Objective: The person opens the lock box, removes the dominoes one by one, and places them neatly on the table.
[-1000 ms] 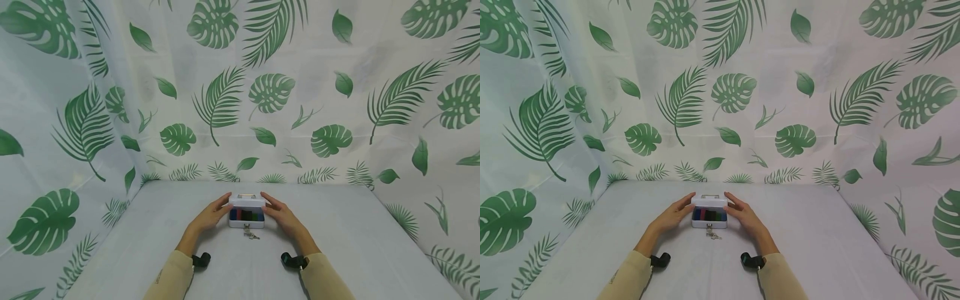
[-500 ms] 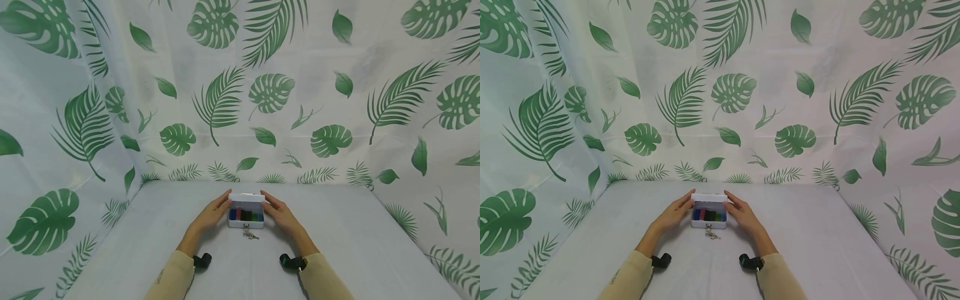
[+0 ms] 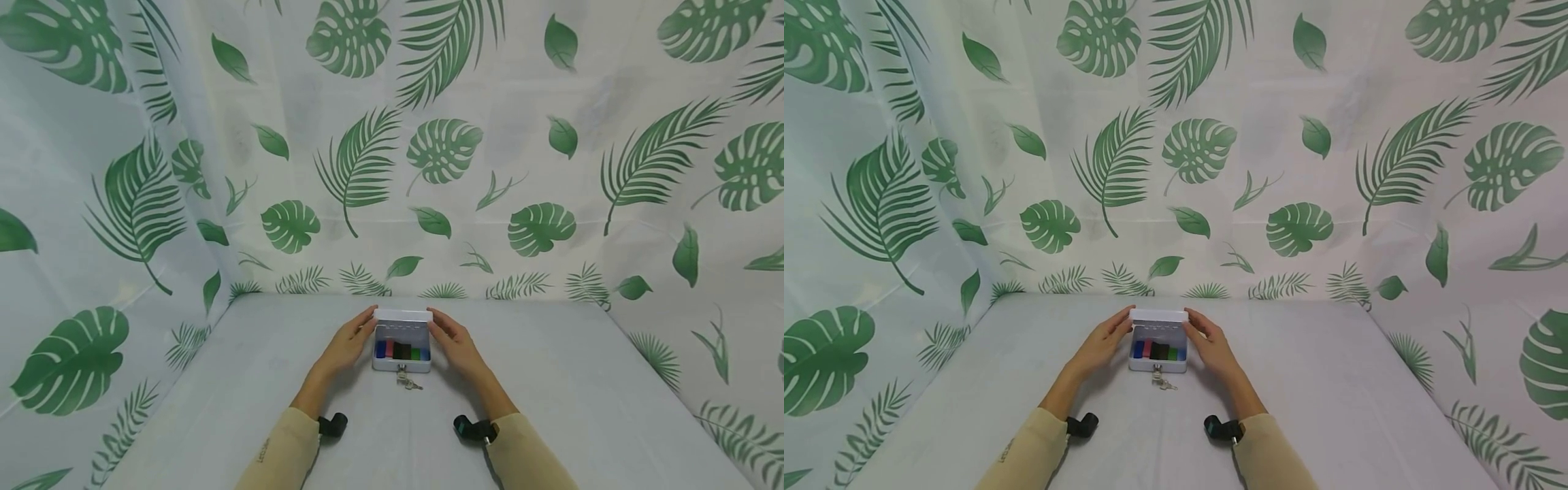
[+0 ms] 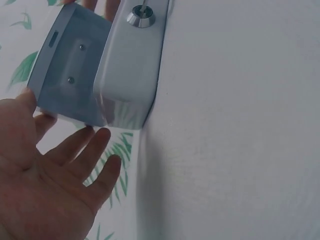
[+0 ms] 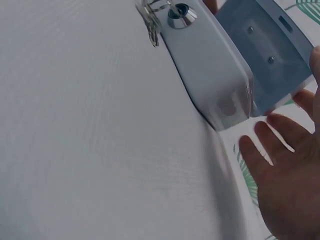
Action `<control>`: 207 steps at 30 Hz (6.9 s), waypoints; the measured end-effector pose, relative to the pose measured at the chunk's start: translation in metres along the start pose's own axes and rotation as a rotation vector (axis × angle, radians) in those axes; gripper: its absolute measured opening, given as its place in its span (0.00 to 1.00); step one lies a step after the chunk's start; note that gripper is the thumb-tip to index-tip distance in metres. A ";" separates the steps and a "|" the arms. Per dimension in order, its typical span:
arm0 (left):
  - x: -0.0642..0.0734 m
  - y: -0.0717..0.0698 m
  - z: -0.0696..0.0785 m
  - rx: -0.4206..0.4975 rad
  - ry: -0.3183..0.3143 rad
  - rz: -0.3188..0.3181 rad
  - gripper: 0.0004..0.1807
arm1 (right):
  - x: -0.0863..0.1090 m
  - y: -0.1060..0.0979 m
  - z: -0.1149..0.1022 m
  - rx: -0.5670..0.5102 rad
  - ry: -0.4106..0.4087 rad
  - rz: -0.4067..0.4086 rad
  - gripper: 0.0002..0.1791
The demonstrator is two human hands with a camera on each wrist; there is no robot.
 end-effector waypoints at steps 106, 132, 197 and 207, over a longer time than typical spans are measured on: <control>0.001 0.010 0.019 0.102 0.039 0.035 0.38 | 0.000 0.009 -0.029 0.050 -0.165 0.166 0.37; 0.011 0.003 -0.008 -0.027 -0.085 -0.238 0.38 | 0.002 -0.001 -0.036 0.115 -0.310 0.342 0.27; 0.014 0.004 -0.015 0.053 -0.107 -0.243 0.37 | -0.001 0.054 -0.031 0.361 -0.209 -0.046 0.17; 0.015 0.003 -0.015 0.055 -0.087 -0.236 0.36 | -0.001 0.056 -0.035 0.437 -0.205 -0.122 0.20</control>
Point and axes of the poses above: each hand's wrist, its own x-axis away from the middle knuckle, its own y-axis out of the palm, z = x × y, the point moved 4 cm from there along -x, towards the middle knuckle, and after that the axes turned 8 degrees about z, right-handed, at the moved point
